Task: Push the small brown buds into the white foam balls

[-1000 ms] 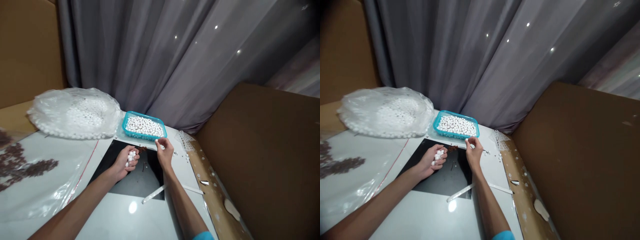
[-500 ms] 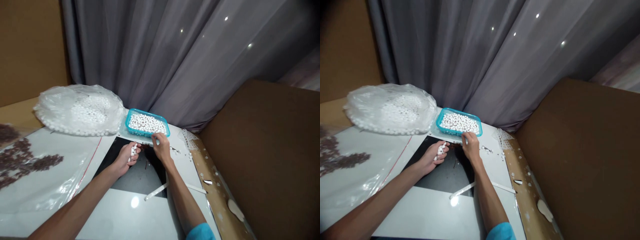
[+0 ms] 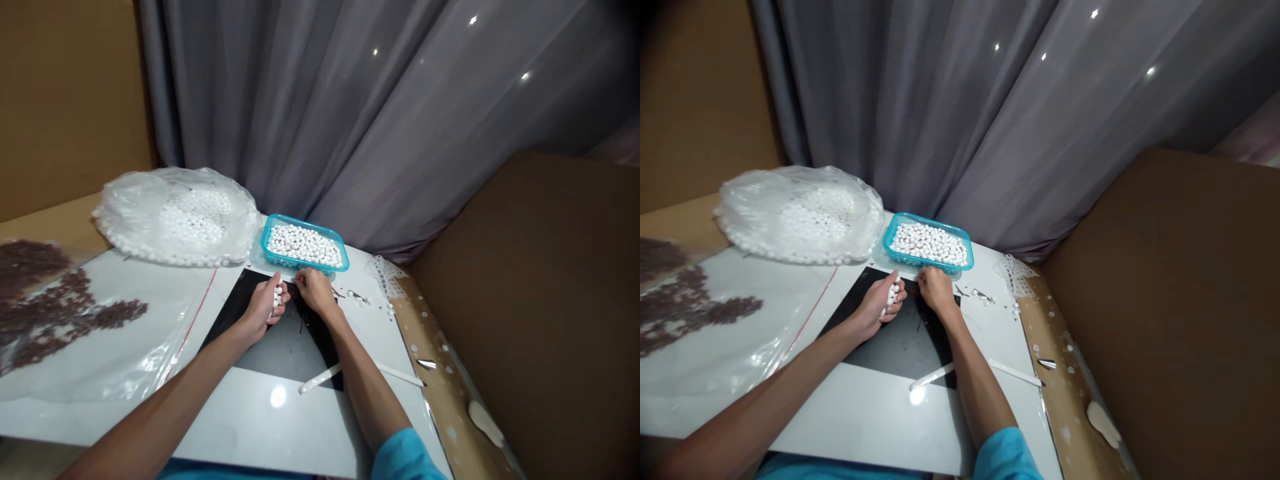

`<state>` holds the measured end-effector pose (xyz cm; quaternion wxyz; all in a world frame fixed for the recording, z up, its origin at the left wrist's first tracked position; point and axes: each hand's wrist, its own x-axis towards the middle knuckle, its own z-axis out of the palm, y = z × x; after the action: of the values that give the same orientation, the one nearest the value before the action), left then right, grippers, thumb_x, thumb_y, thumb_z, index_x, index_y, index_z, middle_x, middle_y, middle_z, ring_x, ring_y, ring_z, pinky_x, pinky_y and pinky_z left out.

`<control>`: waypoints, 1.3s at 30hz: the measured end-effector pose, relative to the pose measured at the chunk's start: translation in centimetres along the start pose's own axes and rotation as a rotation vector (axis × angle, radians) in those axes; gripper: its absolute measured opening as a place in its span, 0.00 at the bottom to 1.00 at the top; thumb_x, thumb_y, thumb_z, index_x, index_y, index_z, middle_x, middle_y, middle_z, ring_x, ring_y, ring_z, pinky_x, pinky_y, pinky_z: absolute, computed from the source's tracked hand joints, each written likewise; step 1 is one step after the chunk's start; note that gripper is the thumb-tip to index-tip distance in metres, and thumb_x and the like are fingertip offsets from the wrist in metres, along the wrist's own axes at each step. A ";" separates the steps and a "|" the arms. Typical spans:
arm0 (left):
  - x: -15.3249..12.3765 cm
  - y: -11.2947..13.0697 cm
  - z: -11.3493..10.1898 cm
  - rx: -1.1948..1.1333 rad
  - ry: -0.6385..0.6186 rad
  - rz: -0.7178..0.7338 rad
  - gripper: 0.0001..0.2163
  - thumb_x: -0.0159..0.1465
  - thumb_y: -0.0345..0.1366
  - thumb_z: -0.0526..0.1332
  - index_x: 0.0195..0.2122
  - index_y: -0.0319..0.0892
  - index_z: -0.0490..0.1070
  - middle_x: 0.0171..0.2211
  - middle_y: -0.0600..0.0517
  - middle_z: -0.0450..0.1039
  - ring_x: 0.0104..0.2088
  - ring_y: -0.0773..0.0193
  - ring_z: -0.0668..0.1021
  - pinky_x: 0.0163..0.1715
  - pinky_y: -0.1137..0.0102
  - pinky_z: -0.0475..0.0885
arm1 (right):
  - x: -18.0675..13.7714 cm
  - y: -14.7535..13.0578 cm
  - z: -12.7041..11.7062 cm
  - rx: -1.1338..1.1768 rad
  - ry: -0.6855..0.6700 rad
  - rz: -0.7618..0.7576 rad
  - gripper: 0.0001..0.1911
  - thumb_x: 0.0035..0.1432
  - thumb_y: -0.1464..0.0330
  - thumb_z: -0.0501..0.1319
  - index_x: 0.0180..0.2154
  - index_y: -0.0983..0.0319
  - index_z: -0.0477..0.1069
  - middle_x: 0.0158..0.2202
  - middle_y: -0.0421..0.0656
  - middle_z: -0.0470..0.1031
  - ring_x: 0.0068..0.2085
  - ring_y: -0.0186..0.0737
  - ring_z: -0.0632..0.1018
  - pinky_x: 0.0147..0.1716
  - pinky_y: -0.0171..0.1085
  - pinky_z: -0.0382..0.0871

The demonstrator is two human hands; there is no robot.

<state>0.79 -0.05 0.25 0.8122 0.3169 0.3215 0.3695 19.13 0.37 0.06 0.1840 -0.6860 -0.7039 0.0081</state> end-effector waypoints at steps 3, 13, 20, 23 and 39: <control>0.2 -0.1 -0.1 0.010 -0.002 -0.002 0.21 0.66 0.57 0.64 0.35 0.42 0.66 0.23 0.58 0.63 0.13 0.76 0.59 0.12 0.80 0.44 | -0.3 -0.4 -0.7 0.067 0.064 -0.002 0.05 0.66 0.70 0.63 0.37 0.59 0.78 0.36 0.45 0.82 0.37 0.45 0.79 0.35 0.37 0.63; -0.8 -0.5 1.0 0.263 -0.110 -0.106 0.26 0.65 0.64 0.60 0.31 0.43 0.66 0.21 0.57 0.62 0.13 0.75 0.58 0.13 0.79 0.41 | -6.3 -0.9 -3.0 0.984 0.067 0.103 0.12 0.65 0.58 0.68 0.38 0.60 0.76 0.32 0.43 0.80 0.31 0.43 0.81 0.28 0.38 0.76; -1.6 -1.4 1.7 0.349 -0.211 -0.155 0.27 0.64 0.65 0.61 0.30 0.42 0.68 0.21 0.56 0.63 0.13 0.75 0.58 0.13 0.78 0.40 | -8.7 0.2 -3.0 1.255 0.057 0.191 0.19 0.55 0.59 0.77 0.46 0.60 0.80 0.36 0.44 0.83 0.34 0.43 0.83 0.40 0.43 0.83; -1.8 -1.3 1.7 0.326 -0.217 -0.150 0.25 0.65 0.63 0.61 0.31 0.42 0.67 0.21 0.56 0.63 0.13 0.75 0.58 0.13 0.78 0.41 | -8.7 0.2 -2.8 1.279 0.036 0.190 0.15 0.55 0.61 0.77 0.43 0.60 0.83 0.36 0.45 0.84 0.36 0.44 0.84 0.42 0.44 0.83; -1.8 -0.9 2.1 0.355 -0.242 -0.222 0.26 0.66 0.62 0.62 0.28 0.42 0.66 0.20 0.57 0.60 0.12 0.75 0.58 0.11 0.79 0.43 | -8.6 0.0 -2.5 1.301 0.081 0.154 0.13 0.51 0.60 0.78 0.34 0.61 0.82 0.32 0.43 0.83 0.28 0.39 0.80 0.30 0.38 0.78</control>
<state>1.78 -2.48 1.33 0.8120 0.4593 0.3148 0.1750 19.71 -8.58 0.22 0.5866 -0.4831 -0.4966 0.4193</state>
